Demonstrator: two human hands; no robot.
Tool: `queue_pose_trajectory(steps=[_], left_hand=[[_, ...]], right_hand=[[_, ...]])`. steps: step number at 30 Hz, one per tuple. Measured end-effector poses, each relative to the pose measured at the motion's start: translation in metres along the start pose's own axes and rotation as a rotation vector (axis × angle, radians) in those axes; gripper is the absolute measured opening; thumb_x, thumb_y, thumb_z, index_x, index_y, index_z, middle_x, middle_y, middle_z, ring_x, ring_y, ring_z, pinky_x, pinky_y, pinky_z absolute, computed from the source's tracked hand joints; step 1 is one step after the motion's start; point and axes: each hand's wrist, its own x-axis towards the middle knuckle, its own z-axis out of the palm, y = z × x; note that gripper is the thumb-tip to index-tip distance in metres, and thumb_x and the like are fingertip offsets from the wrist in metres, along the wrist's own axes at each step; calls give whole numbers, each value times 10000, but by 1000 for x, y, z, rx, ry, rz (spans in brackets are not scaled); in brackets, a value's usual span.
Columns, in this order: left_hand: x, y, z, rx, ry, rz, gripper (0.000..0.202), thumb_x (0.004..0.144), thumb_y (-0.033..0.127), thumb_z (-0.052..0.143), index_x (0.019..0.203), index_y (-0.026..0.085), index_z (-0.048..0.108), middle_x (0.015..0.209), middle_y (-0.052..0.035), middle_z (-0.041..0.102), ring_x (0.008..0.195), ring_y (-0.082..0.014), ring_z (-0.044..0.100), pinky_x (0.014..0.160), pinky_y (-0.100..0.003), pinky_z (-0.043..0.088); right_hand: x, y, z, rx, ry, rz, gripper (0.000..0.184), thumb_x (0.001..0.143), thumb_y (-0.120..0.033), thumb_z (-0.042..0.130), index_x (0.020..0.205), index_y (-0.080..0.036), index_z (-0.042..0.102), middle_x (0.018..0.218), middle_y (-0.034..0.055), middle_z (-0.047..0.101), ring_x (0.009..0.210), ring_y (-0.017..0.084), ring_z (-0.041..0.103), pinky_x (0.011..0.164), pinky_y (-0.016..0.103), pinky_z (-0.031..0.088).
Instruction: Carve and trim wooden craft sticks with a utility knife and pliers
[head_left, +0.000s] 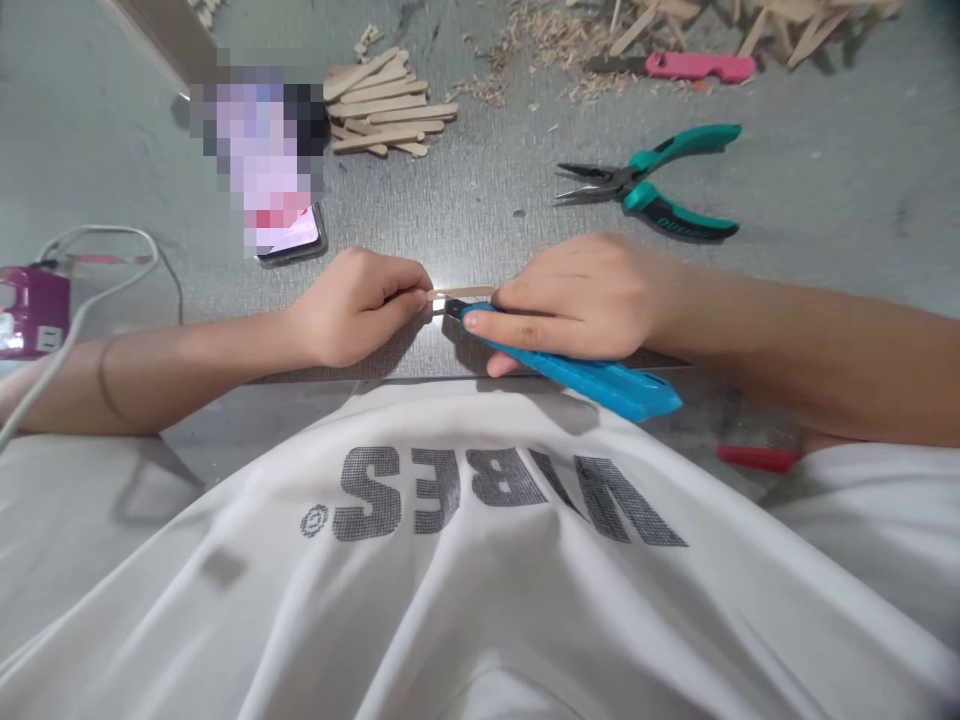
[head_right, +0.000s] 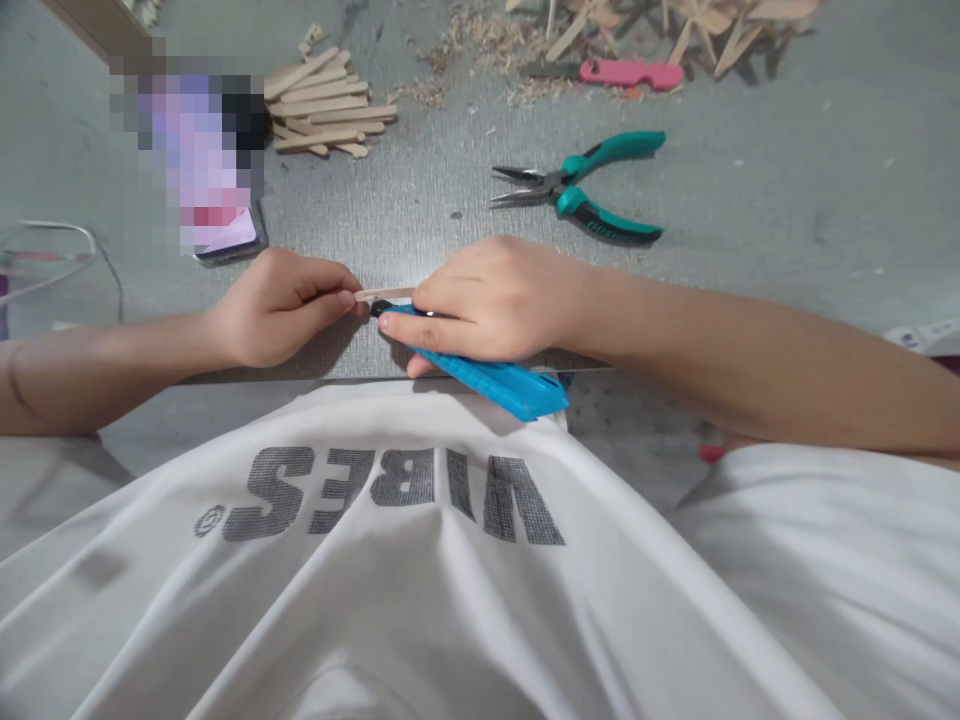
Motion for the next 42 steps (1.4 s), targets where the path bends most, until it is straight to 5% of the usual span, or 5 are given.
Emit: queue_pose_trajectory(steps=[8, 14, 20, 29, 42], left_hand=[[-2, 0, 3, 14, 23, 0, 430, 1130, 390, 478, 998, 193, 836, 818, -53, 802, 745, -202, 693, 780, -332, 489], [-2, -11, 14, 49, 49, 22, 458, 1137, 419, 463, 1006, 204, 845, 815, -54, 807, 750, -204, 692, 799, -331, 489], [-3, -5, 14, 129, 35, -7, 464, 1130, 412, 458, 995, 205, 852, 755, -56, 779, 706, -206, 664, 747, -335, 441], [0, 10, 9, 162, 30, -63, 417, 1101, 384, 471, 916, 229, 812, 749, -53, 768, 689, -206, 648, 709, -347, 399], [-2, 2, 6, 2, 67, -31, 493, 1169, 418, 436, 1173, 196, 876, 944, -71, 866, 865, -225, 762, 860, -329, 559]], right_hand=[[5, -14, 0, 86, 127, 125, 375, 1304, -424, 590, 1581, -183, 663, 1019, 14, 803, 830, 125, 713, 757, 262, 516], [10, -18, 0, 112, 68, 205, 406, 1317, -459, 530, 1555, -184, 711, 1015, 35, 789, 834, 142, 714, 774, 271, 530], [6, -10, 10, -86, -33, 46, 368, 1308, -404, 529, 1549, -165, 671, 1004, 26, 753, 818, 154, 695, 737, 290, 514], [2, -2, 11, -192, 46, -80, 402, 1291, -468, 592, 1518, -152, 689, 922, -1, 722, 799, 165, 692, 715, 304, 523], [-4, -10, 6, 94, 196, 175, 392, 1326, -469, 516, 1531, -212, 730, 1063, 25, 833, 853, 134, 728, 758, 281, 493]])
